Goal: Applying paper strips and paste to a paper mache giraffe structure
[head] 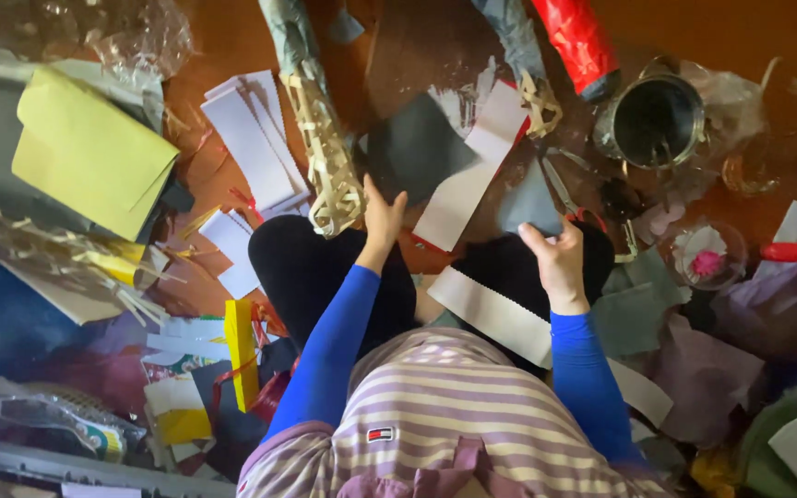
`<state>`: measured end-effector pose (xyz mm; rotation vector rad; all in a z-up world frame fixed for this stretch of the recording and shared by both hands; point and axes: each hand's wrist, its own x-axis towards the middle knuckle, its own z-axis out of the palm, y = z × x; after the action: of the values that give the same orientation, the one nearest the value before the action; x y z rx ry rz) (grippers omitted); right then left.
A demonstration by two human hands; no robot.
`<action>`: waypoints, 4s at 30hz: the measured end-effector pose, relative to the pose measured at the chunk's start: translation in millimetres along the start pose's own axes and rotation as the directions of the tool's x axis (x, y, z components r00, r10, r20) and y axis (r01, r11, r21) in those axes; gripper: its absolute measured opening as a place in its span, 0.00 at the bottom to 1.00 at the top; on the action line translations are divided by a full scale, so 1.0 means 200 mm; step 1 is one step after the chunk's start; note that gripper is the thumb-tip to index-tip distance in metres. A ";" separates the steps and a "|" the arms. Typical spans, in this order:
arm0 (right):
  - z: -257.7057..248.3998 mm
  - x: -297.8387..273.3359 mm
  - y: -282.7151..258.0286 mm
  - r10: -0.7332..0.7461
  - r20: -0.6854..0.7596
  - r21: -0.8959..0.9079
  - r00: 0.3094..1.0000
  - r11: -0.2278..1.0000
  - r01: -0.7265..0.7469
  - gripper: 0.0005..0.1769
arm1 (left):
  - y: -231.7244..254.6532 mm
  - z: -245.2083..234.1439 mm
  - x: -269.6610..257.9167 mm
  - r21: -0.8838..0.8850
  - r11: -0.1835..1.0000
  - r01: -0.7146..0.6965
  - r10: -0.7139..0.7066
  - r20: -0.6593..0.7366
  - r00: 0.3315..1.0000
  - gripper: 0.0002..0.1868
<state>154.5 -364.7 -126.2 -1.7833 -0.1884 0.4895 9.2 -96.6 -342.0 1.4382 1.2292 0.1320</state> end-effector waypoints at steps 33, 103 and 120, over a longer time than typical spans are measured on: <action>0.64 0.01 -0.61 -0.461 0.798 0.040 0.388 0.683 0.729 0.63 | 0.78 -0.89 -0.99 -0.957 0.113 0.266 -0.163 0.246 0.955 0.31; 1.08 -0.39 0.02 0.263 0.645 0.361 0.718 0.723 -0.589 0.15 | 0.92 -0.84 -0.47 -0.642 0.740 0.200 -0.039 0.255 0.966 0.40; 1.16 -0.10 -0.25 0.417 0.388 0.217 0.822 0.825 -0.521 0.22 | 0.84 -0.85 -0.39 -0.610 0.774 0.169 0.011 0.281 0.960 0.40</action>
<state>45.6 -152.1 -119.5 -1.4127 0.1162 1.1189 -43.7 -1.3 -115.8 0.7772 0.8914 0.2554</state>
